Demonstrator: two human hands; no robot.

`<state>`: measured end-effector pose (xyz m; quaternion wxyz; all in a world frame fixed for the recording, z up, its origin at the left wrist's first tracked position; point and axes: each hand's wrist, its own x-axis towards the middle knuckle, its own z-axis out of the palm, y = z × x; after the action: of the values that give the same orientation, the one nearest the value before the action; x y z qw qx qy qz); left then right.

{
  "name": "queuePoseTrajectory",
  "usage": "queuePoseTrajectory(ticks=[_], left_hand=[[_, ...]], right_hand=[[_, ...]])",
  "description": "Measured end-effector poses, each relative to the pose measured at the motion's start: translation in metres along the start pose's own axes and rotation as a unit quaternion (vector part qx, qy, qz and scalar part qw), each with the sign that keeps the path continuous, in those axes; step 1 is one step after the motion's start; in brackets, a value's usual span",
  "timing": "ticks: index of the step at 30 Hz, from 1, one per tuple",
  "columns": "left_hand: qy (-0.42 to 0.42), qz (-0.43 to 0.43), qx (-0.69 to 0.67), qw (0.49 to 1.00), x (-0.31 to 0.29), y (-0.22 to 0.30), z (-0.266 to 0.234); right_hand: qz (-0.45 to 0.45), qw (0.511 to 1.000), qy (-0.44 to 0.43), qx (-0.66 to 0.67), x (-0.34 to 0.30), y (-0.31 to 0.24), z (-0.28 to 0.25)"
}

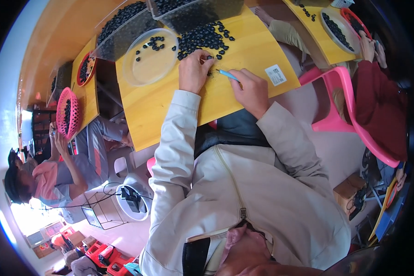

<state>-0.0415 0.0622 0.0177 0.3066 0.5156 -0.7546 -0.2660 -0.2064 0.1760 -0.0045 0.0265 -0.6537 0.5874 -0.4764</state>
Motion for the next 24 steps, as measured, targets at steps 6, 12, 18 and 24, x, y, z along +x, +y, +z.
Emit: queuePoseTrajectory(ticks=[6,12,18,24], left_hand=[[0.076,-0.049,-0.242,0.966,-0.043,-0.012,0.002],[0.096,-0.050,-0.326,0.939,-0.082,-0.023,0.019],[0.100,-0.029,-0.351,0.930,-0.085,-0.034,0.023],[0.102,-0.043,-0.381,0.918,-0.085,-0.024,0.024]], right_hand=[[-0.012,1.000,-0.002,-0.007,-0.001,-0.002,0.000],[-0.052,0.998,-0.012,-0.037,-0.004,-0.002,0.007],[-0.104,0.991,-0.028,-0.078,-0.006,-0.004,0.008],[-0.127,0.987,-0.045,-0.083,-0.007,-0.002,0.007]])
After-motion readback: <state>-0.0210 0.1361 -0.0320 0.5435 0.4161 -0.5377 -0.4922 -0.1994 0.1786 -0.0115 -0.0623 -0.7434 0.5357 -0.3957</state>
